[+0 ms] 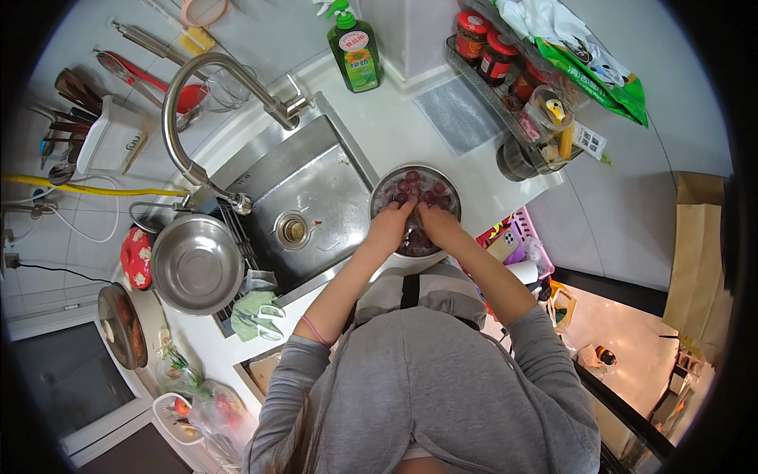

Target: The person uses scissors to cut grapes from their stems into a metal bowl. They then rinse the grapes under running water, add a white powder from a jar, and continue rinsing and agitating the grapes in the bowl.

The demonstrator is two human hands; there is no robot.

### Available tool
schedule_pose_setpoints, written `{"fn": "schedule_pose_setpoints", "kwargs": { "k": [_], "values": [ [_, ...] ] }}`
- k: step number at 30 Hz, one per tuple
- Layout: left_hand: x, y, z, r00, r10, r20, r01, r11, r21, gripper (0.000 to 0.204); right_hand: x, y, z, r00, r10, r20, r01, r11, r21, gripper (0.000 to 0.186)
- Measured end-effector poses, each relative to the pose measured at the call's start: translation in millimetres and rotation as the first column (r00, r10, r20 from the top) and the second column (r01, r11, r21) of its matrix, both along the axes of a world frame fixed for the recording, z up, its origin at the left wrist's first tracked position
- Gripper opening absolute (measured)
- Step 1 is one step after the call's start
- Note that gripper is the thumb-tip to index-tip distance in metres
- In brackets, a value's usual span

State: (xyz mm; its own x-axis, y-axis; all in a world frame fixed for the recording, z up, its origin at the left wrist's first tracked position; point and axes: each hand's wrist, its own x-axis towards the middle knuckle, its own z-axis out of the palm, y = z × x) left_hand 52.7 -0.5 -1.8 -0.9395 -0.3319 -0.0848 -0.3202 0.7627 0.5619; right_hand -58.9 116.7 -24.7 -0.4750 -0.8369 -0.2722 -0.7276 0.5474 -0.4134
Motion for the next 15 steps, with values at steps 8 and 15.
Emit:
{"fn": "schedule_pose_setpoints", "kwargs": {
  "k": [8,15],
  "values": [
    [1,-10,19,0.984,0.133,-0.12,-0.132,0.991,0.023,0.029,-2,-9,29,0.997,0.012,0.079,-0.01,0.999,-0.031,0.018],
    [-3,-8,26,0.97,0.098,-0.225,-0.082,0.994,0.077,0.013,-13,-1,36,0.963,0.006,0.27,0.104,0.914,-0.393,0.02]
  ]
}}
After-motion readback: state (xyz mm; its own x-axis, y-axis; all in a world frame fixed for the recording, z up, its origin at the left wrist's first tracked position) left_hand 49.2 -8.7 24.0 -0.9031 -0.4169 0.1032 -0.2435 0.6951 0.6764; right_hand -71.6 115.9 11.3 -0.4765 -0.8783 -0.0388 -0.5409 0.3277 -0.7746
